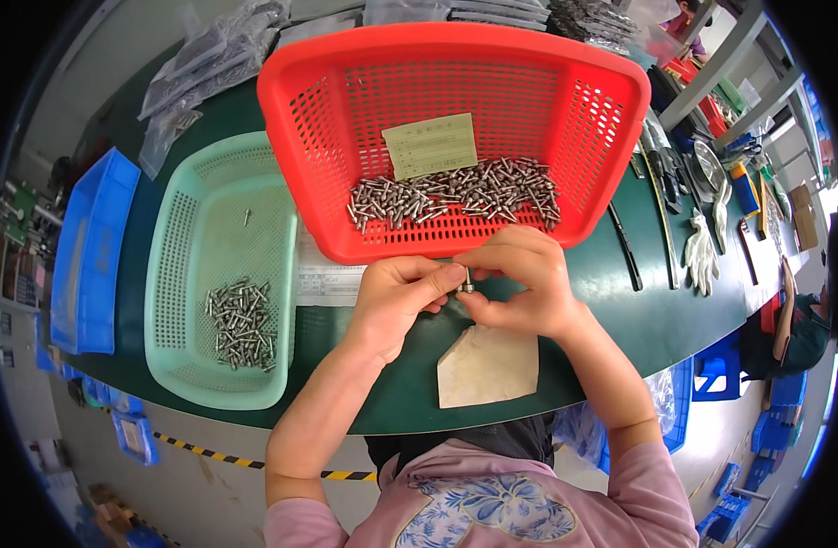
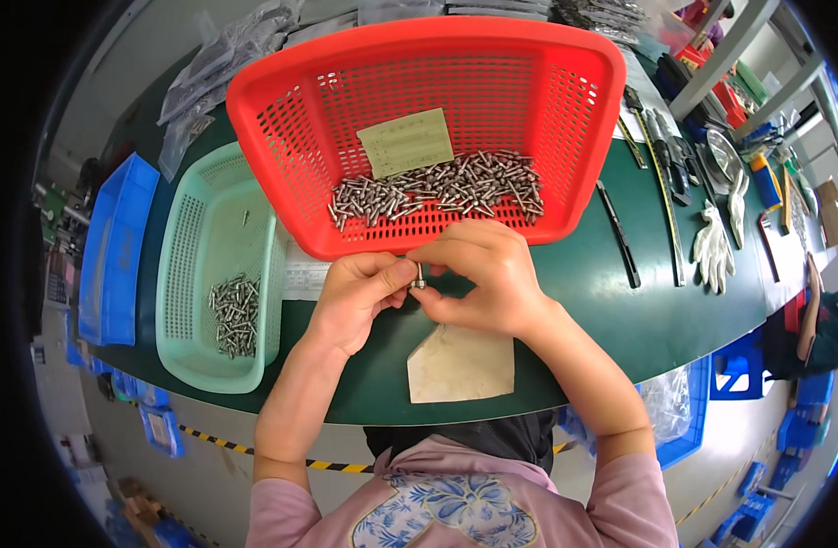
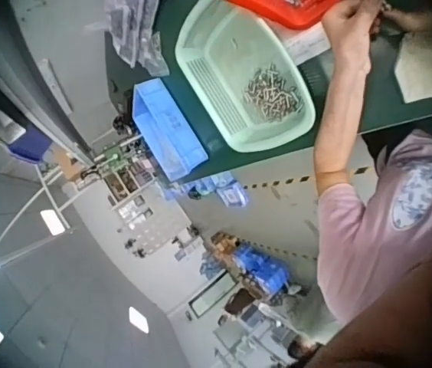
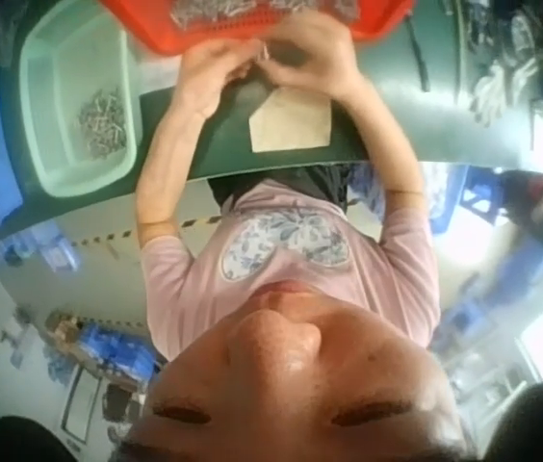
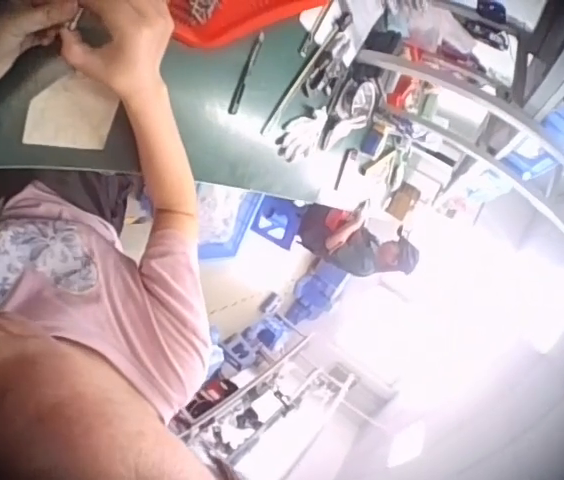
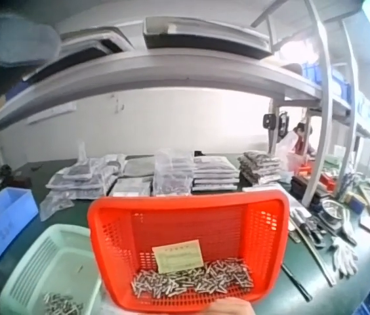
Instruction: Sorting small metal components from a bin on a workbench.
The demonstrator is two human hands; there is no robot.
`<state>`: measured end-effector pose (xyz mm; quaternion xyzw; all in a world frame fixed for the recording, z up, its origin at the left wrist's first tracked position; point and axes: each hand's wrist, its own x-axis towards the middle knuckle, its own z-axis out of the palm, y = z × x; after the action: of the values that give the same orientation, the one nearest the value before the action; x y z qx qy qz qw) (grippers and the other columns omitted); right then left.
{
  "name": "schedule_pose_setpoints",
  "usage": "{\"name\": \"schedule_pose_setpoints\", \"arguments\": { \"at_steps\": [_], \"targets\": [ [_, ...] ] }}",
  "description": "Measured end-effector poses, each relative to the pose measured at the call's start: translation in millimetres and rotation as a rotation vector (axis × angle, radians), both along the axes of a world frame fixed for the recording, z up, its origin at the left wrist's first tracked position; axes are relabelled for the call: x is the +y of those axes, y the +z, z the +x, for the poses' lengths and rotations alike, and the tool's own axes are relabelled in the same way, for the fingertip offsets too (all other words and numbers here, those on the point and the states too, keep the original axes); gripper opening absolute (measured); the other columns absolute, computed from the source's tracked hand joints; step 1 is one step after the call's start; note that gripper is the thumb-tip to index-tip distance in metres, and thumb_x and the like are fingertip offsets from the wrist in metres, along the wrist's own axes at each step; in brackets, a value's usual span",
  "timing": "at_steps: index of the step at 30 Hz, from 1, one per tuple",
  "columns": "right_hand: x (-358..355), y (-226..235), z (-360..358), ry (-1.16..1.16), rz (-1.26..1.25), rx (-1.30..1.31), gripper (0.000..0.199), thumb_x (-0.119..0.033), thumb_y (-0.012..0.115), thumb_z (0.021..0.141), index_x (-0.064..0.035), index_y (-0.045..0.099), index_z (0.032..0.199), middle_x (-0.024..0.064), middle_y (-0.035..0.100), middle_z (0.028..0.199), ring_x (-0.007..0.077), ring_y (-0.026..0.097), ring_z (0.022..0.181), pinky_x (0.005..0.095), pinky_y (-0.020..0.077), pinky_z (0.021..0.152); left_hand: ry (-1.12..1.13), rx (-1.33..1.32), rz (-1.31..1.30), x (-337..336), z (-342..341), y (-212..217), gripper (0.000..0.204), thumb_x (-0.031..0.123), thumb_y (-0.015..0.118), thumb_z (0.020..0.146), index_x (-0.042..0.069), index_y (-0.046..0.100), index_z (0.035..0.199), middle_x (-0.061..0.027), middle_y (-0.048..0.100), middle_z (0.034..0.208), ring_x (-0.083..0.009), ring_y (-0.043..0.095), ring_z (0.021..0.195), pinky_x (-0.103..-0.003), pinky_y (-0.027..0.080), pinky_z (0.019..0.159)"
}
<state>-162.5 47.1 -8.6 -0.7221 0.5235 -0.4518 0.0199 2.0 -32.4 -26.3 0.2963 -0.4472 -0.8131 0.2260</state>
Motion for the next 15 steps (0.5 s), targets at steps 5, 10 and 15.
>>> {"name": "schedule_pose_setpoints", "arguments": {
  "at_steps": [5,10,15],
  "targets": [
    [4,-7,-3,0.090,0.081,-0.147,0.031,-0.003,0.073,0.059,-0.0030,0.068,0.090,0.0041,0.061,0.069,0.0153,0.058,0.059,0.0282,0.0454,0.053,-0.144,-0.038,-0.046,-2,2,4,0.017,0.018,0.070,0.083,0.000,0.070,0.084,-0.0028,0.064,0.076,-0.0067,0.053,0.066,-0.021,0.043,0.060],
    [9,-10,-10,0.150,0.082,-0.148,0.036,-0.006,0.078,0.059,-0.0026,0.068,0.094,0.0048,0.061,0.069,0.0169,0.058,0.060,0.0288,0.0454,0.055,-0.185,-0.017,-0.048,1,2,1,0.016,0.014,0.069,0.083,-0.002,0.070,0.085,-0.0060,0.064,0.084,-0.0090,0.055,0.071,-0.022,0.044,0.062],
    [9,-5,-12,0.128,0.118,-0.140,0.042,-0.012,0.081,0.058,-0.0042,0.069,0.097,0.0050,0.060,0.078,0.0176,0.057,0.066,0.0292,0.0437,0.056,-0.173,-0.031,-0.065,8,0,2,0.012,0.009,0.069,0.083,-0.003,0.070,0.085,-0.0065,0.062,0.087,-0.0106,0.056,0.074,-0.022,0.045,0.063]
  ]
}}
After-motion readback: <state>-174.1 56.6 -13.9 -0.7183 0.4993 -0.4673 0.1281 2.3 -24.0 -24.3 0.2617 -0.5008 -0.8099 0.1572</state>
